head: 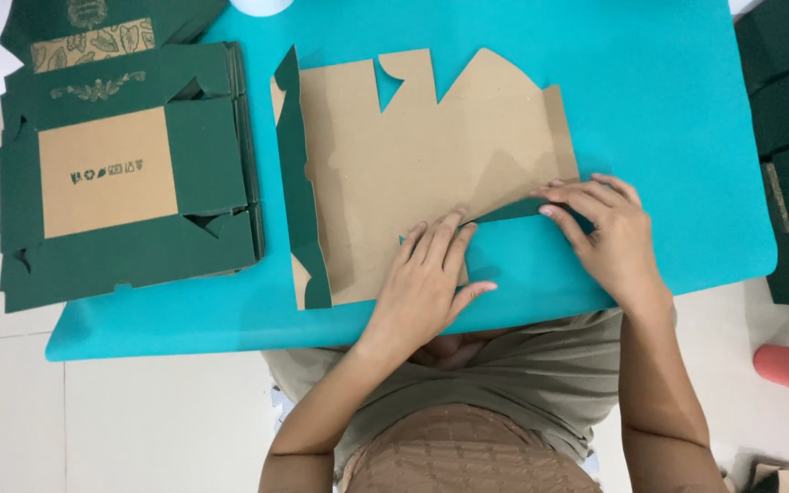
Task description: The person assembles a flat-packed cardboard box by folding the flaps and tucking the tabs into slots to form a rectangular container. They then place a decorative lid on top of the assembled box.
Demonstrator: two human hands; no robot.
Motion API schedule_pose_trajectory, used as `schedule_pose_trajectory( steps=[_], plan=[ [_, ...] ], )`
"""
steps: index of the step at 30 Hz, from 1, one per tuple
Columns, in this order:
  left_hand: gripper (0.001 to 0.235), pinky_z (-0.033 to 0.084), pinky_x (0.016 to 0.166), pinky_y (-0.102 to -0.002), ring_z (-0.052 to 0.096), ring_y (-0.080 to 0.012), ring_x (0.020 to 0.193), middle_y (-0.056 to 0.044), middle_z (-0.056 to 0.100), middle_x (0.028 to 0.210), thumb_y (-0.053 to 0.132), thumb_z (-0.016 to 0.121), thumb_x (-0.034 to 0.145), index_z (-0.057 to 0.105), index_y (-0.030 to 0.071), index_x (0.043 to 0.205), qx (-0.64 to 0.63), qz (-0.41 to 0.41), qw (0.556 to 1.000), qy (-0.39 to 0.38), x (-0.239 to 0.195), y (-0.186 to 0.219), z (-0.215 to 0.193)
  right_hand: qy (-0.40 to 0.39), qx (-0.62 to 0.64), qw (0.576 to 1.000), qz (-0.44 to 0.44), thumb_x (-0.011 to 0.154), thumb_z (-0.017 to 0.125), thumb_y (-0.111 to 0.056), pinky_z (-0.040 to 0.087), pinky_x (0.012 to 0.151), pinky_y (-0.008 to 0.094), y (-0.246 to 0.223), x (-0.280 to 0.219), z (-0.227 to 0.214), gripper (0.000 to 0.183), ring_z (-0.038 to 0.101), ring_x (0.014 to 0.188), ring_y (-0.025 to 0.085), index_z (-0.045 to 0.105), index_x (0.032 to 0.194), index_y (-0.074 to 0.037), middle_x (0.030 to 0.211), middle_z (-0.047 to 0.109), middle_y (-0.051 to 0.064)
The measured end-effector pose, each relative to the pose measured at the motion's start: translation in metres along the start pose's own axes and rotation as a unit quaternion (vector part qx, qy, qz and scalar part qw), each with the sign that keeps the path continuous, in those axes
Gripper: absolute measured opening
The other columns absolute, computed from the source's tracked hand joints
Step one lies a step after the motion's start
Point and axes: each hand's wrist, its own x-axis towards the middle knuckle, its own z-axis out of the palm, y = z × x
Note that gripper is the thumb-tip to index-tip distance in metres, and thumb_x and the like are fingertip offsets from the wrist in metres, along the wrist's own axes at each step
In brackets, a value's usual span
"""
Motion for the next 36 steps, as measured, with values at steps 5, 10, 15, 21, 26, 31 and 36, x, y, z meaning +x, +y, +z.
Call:
schedule_pose_trajectory(
  steps=[5,10,15,21,26,31,36],
  plan=[
    [0.074,0.036,0.111,-0.053,0.052,-0.0324,0.125,-0.021,0.041,0.142,0.058,0.043,0.097,0.046,-0.003,0.139,0.018,-0.001,1.0,0.014,0.004,0.006,0.0,0.043,-0.06,0.997,0.016,0.093,0.081,-0.025,0.042,0.11,0.039,-0.013,0.006,0.004,0.015,0.07,0.097,0.018,0.07,0.097,-0.015,0.094,0.072,-0.004],
    [0.08,0.035,0.109,-0.054,0.048,-0.0315,0.125,-0.019,0.044,0.141,0.061,0.04,0.096,0.044,-0.003,0.143,0.066,0.007,0.997,0.025,0.006,0.007,0.007,0.063,-0.114,0.991,0.006,0.088,0.086,-0.028,0.047,0.103,0.04,-0.019,0.007,0.005,0.028,0.07,0.094,0.021,0.066,0.096,-0.011,0.092,0.069,-0.001],
    [0.08,0.036,0.106,-0.055,0.052,-0.0289,0.12,-0.017,0.054,0.13,0.063,0.038,0.096,0.05,-0.002,0.141,0.085,0.01,0.996,0.027,0.005,0.006,0.012,0.055,-0.117,0.992,-0.011,0.093,0.08,-0.02,0.046,0.106,0.038,-0.015,0.003,0.011,0.021,0.068,0.107,0.018,0.071,0.11,-0.014,0.097,0.064,-0.003],
    [0.078,0.036,0.103,-0.056,0.051,-0.0278,0.117,-0.014,0.054,0.127,0.063,0.041,0.095,0.046,0.003,0.146,0.098,0.01,0.995,0.023,0.008,0.006,0.011,0.047,-0.117,0.992,-0.012,0.096,0.068,-0.005,0.046,0.112,0.041,-0.04,-0.013,0.015,0.025,0.065,0.121,0.026,0.075,0.116,-0.018,0.106,0.064,0.0],
    [0.075,0.036,0.103,-0.056,0.052,-0.0278,0.116,-0.013,0.053,0.126,0.061,0.038,0.097,0.045,0.005,0.147,0.106,0.011,0.994,0.02,0.01,0.007,0.009,0.018,-0.142,0.99,-0.014,0.099,0.06,-0.032,0.034,0.118,0.048,-0.052,-0.027,0.026,0.038,0.049,0.136,0.04,0.066,0.135,-0.021,0.126,0.054,0.012],
    [0.074,0.036,0.103,-0.057,0.052,-0.0281,0.117,-0.014,0.053,0.127,0.059,0.039,0.097,0.045,0.006,0.147,0.117,0.011,0.993,0.018,0.01,0.007,0.011,0.03,-0.172,0.984,-0.019,0.102,0.056,-0.034,0.03,0.118,0.049,-0.061,-0.026,0.028,0.04,0.044,0.14,0.041,0.065,0.138,-0.018,0.13,0.052,0.016],
    [0.073,0.036,0.103,-0.057,0.052,-0.0278,0.117,-0.013,0.053,0.128,0.058,0.037,0.097,0.045,0.004,0.146,0.115,0.009,0.993,0.013,0.011,0.008,0.008,0.034,-0.149,0.987,-0.041,0.101,0.055,-0.034,0.036,0.114,0.048,-0.059,-0.024,0.028,0.038,0.048,0.137,0.037,0.065,0.137,-0.023,0.131,0.049,0.012]
  ],
)
